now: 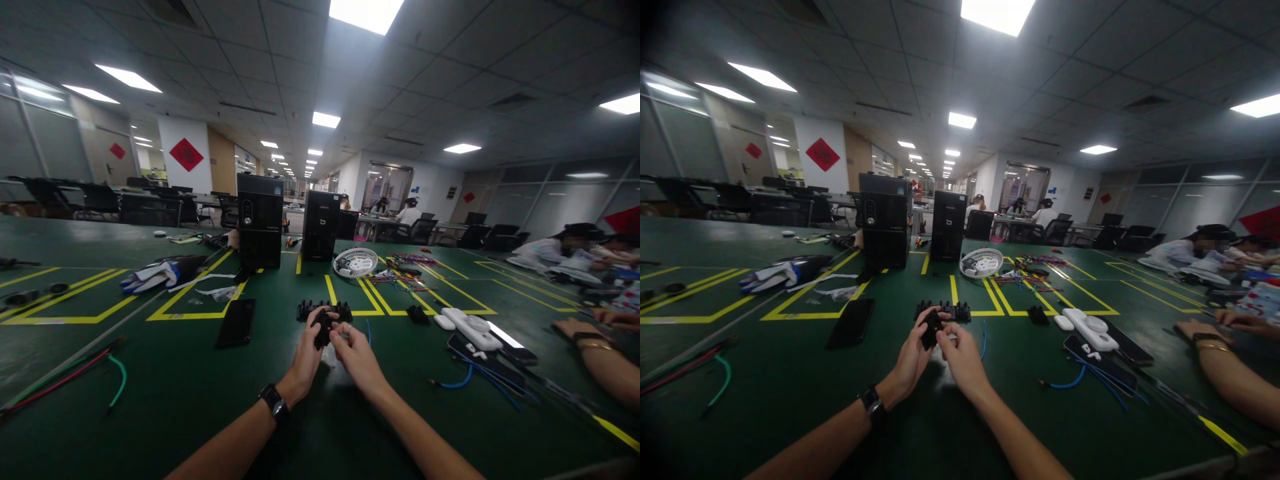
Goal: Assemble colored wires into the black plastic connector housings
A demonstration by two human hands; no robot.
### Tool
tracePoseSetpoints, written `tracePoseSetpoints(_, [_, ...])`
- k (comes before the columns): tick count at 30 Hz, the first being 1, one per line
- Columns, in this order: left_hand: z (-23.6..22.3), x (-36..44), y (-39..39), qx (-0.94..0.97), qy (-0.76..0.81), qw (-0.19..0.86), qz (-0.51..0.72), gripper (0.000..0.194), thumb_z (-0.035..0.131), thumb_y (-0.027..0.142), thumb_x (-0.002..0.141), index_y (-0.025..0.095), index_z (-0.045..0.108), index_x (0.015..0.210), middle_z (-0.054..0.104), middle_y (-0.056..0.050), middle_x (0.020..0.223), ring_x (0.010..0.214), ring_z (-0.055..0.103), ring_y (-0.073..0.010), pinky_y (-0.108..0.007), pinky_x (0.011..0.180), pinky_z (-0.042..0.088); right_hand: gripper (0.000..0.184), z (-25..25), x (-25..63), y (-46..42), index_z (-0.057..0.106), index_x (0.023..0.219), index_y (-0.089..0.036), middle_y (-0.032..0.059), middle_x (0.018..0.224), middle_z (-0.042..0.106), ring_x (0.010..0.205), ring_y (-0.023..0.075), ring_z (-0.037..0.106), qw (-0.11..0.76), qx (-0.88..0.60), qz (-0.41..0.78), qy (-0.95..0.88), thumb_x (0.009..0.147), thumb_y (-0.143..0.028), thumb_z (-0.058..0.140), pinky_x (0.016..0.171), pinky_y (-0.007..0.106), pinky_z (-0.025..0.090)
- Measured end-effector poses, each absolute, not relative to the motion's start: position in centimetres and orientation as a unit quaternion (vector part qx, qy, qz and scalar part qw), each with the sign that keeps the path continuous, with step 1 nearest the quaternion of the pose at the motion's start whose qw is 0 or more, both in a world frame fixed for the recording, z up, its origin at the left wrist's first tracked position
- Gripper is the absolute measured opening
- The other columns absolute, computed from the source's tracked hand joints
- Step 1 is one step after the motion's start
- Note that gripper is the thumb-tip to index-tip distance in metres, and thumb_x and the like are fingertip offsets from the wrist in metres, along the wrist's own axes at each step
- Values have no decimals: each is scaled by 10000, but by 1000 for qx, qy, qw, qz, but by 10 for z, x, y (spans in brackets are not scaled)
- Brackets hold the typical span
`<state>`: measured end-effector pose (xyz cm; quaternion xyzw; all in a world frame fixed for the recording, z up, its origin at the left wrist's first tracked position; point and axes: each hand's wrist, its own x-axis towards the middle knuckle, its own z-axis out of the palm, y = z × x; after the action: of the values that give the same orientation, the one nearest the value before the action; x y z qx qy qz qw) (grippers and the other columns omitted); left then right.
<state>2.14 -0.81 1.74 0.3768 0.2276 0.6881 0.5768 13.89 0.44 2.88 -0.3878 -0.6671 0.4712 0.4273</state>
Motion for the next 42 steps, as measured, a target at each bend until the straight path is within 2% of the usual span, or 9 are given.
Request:
tracePoseSetpoints(7, [24,11,-18,569,319,388,652,342,453,292,858,209,571,1168,601,-65,1117,1106,505,-225,-329,1031,288,426,32,147,2,372,714,-216,-94,460,443,322,40,248,328,-397,603,-609,762,-587,574,314,163,161])
tracePoseSetpoints(13, [26,10,-21,583,359,355,637,346,468,304,862,220,569,1182,596,-63,1111,1055,515,-220,-308,977,321,465,21,148,7,391,679,-203,-92,461,425,324,35,255,335,-382,609,-609,731,-622,586,307,162,173])
tracePoseSetpoints(20, [33,23,-16,488,389,372,687,396,432,502,857,175,638,946,615,-60,840,748,543,-175,-265,713,417,470,27,143,-4,495,738,-184,-98,451,313,352,60,220,296,-398,520,-695,809,-645,437,353,195,163])
tracePoseSetpoints(25, [32,26,-5,399,388,406,725,486,371,563,856,151,624,902,597,-53,730,570,491,-138,-254,567,396,477,43,147,-25,478,599,-196,-7,532,488,504,137,456,363,-435,279,-776,841,-598,392,477,240,337])
tracePoseSetpoints(31, [42,25,7,318,350,448,759,444,371,531,849,151,594,902,616,-72,768,612,538,-143,-262,596,416,444,65,143,-28,566,650,-211,36,614,613,556,184,563,324,-435,147,-827,867,-547,374,548,269,383])
tracePoseSetpoints(35, [49,-5,27,186,340,476,789,469,230,524,864,156,511,938,546,-13,666,490,503,-109,-228,476,335,458,31,154,-25,573,650,-231,57,586,620,524,209,588,290,-442,165,-833,850,-573,344,523,295,401])
tracePoseSetpoints(37, [44,-19,30,187,347,479,784,457,248,526,860,157,505,948,555,-9,665,476,508,-101,-214,459,308,428,27,171,-21,588,670,-240,59,585,617,500,206,579,296,-460,176,-819,820,-583,380,500,300,411])
tracePoseSetpoints(40, [29,-14,25,217,358,537,732,457,344,523,831,119,548,891,590,-43,619,412,506,-113,-221,427,286,340,71,185,-18,591,735,-238,46,584,567,474,177,521,370,-486,194,-767,782,-560,492,442,285,389])
tracePoseSetpoints(42, [20,5,18,255,358,586,681,473,377,526,814,99,577,848,621,-84,612,388,512,-132,-233,416,289,272,128,171,-24,579,810,-235,-4,542,458,426,132,424,415,-438,295,-741,810,-502,523,384,254,327])
